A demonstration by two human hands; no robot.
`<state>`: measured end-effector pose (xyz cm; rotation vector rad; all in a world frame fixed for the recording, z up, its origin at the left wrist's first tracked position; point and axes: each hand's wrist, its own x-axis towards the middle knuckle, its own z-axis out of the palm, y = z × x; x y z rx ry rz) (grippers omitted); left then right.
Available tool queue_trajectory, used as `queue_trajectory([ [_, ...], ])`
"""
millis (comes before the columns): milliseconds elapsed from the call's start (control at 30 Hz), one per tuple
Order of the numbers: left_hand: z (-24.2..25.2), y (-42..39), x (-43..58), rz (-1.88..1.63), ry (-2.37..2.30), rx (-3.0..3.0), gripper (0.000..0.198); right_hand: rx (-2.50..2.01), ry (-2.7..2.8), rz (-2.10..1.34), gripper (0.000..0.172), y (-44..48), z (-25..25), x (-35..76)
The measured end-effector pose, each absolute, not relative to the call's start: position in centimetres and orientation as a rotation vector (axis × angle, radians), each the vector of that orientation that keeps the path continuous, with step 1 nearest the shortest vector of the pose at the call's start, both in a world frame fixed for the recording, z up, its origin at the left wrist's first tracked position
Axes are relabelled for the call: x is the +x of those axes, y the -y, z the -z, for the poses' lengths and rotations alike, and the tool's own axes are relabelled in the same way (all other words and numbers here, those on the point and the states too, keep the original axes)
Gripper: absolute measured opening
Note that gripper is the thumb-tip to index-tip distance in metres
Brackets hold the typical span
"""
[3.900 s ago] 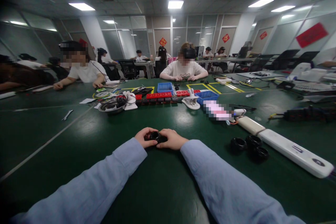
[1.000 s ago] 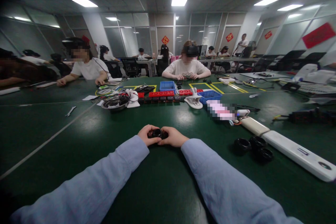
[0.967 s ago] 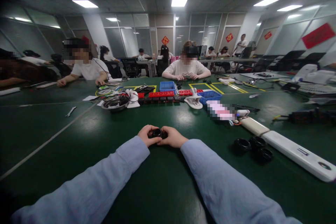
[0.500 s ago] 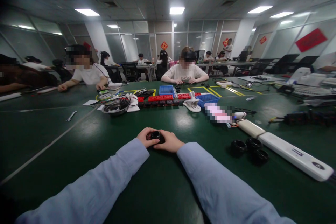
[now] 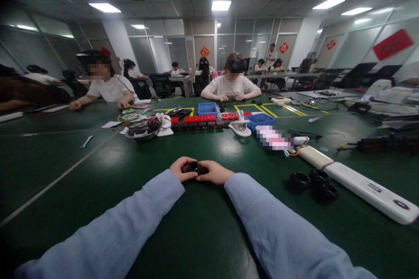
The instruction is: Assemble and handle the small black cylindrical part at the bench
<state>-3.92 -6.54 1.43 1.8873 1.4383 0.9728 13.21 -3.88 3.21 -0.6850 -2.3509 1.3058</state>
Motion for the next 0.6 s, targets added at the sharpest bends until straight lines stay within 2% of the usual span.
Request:
queue_trajectory([
  [600,-1.63,6.65,-3.83,-0.951,-1.432,1.881,0.05,-0.784,2.299,-1.277,0.033,4.03,-3.05,13.06],
])
